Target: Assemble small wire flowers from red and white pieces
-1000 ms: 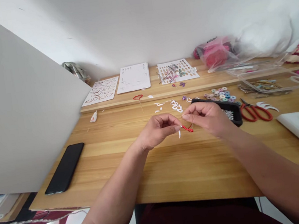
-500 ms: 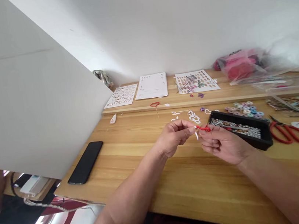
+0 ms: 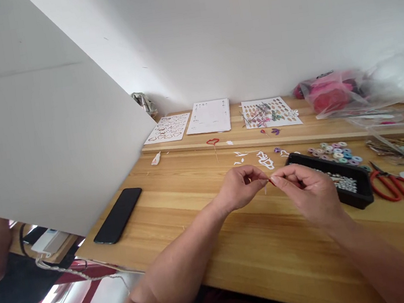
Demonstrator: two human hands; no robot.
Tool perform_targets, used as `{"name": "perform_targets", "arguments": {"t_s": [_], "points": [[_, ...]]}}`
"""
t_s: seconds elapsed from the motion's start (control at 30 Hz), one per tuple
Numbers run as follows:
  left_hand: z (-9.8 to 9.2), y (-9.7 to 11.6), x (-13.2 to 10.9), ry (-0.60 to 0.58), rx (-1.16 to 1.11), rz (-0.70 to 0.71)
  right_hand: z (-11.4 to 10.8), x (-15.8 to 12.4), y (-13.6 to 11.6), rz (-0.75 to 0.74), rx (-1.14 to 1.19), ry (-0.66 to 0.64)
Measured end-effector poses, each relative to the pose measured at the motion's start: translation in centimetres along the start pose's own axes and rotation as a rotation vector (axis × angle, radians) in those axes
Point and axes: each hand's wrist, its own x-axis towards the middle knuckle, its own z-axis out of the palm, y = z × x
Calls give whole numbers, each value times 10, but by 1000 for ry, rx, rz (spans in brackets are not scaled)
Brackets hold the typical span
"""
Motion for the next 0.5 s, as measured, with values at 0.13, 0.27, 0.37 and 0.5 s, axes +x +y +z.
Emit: {"name": "perform_targets", "arguments": {"t_s": [0.13, 0.27, 0.37, 0.5], "points": [[2, 2, -2, -92, -113, -8, 1, -1, 3, -49, 2, 33], [4, 2, -3, -127, -163, 13, 1, -1, 0, -45, 0, 44], [4, 0, -3, -129, -165, 18, 0, 1, -3, -9, 6, 23], [3, 0, -3, -110, -130, 16, -2, 4, -3, 57, 51, -11]]}}
